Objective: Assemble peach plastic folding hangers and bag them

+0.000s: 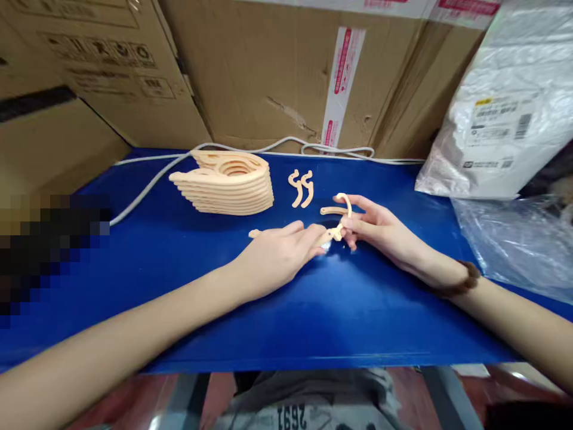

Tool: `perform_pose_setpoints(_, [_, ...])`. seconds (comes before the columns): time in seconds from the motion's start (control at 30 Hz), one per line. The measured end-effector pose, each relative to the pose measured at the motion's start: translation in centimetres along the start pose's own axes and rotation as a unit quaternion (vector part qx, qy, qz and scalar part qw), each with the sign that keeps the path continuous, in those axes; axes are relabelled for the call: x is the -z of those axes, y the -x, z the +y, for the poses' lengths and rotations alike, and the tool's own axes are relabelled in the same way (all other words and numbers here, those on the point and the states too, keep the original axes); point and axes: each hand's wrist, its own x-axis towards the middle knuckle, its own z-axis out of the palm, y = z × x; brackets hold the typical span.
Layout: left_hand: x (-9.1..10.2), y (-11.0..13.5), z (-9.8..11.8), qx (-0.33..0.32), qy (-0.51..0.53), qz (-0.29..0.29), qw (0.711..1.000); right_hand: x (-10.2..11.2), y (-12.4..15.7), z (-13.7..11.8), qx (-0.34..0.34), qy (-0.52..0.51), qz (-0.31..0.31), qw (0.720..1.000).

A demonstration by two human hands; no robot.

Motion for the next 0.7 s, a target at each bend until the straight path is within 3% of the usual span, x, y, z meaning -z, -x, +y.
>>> perform_pose_setpoints(0.27, [-0.35,-0.02,-0.04,-0.048,-0.054,0.045,0.996,-0.10,0.09,-0.17,0.000,0.016,0.011,1.000])
perform_pose_setpoints(0.7, [-0.41,0.14,-0.12,-0.028,-0.055,0.006,0.998,-0.46,0.43,-0.23,0.025,0.065,0.035,0.997])
